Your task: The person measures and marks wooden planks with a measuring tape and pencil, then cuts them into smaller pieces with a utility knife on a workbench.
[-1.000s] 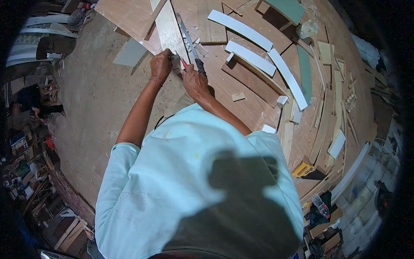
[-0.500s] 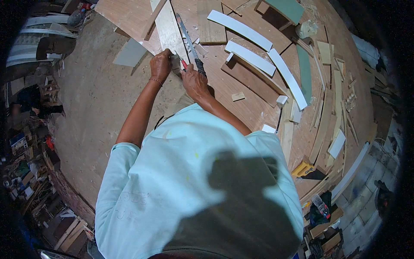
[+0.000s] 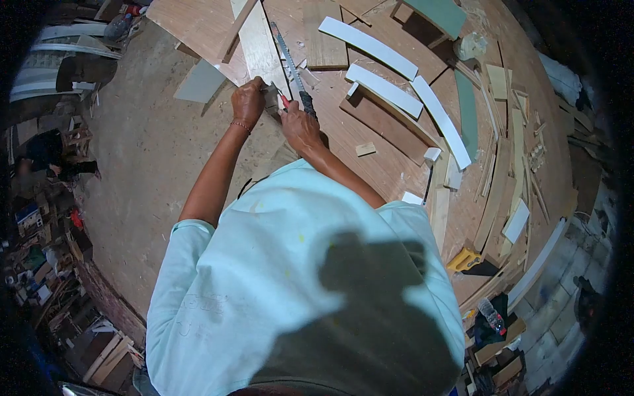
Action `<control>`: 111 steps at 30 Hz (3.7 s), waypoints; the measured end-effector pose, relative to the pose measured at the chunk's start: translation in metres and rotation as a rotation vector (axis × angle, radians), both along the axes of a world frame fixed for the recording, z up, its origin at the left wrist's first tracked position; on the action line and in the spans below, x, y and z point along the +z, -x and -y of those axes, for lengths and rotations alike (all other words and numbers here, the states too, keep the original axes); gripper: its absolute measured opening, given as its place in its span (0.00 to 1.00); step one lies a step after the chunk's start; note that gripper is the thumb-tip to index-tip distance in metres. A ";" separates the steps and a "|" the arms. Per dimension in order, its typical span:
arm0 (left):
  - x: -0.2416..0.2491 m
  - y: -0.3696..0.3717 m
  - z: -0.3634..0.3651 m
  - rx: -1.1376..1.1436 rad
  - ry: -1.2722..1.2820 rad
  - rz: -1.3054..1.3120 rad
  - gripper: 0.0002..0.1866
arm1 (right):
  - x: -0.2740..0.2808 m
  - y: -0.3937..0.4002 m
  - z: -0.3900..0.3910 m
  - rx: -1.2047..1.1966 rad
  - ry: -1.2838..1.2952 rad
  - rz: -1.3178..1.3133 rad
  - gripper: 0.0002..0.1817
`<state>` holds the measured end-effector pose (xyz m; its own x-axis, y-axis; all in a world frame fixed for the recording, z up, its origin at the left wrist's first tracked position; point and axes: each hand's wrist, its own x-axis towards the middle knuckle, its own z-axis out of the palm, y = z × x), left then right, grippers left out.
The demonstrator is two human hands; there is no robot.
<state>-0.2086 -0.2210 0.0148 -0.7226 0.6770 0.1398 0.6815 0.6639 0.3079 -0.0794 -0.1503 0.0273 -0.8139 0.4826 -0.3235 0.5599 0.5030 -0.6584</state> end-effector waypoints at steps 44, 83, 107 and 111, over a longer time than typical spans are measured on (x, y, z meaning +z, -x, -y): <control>-0.005 0.019 0.000 0.105 -0.101 0.174 0.08 | -0.009 0.004 -0.001 -0.096 0.049 -0.092 0.17; -0.015 -0.004 0.003 -0.077 -0.061 -0.158 0.13 | -0.025 0.016 0.002 0.002 -0.079 -0.167 0.11; -0.013 -0.004 0.003 -0.077 -0.051 -0.144 0.13 | -0.030 0.017 0.003 -0.002 0.005 -0.157 0.11; -0.013 -0.003 0.003 -0.088 -0.055 -0.146 0.13 | -0.031 0.017 0.003 -0.034 0.056 -0.169 0.13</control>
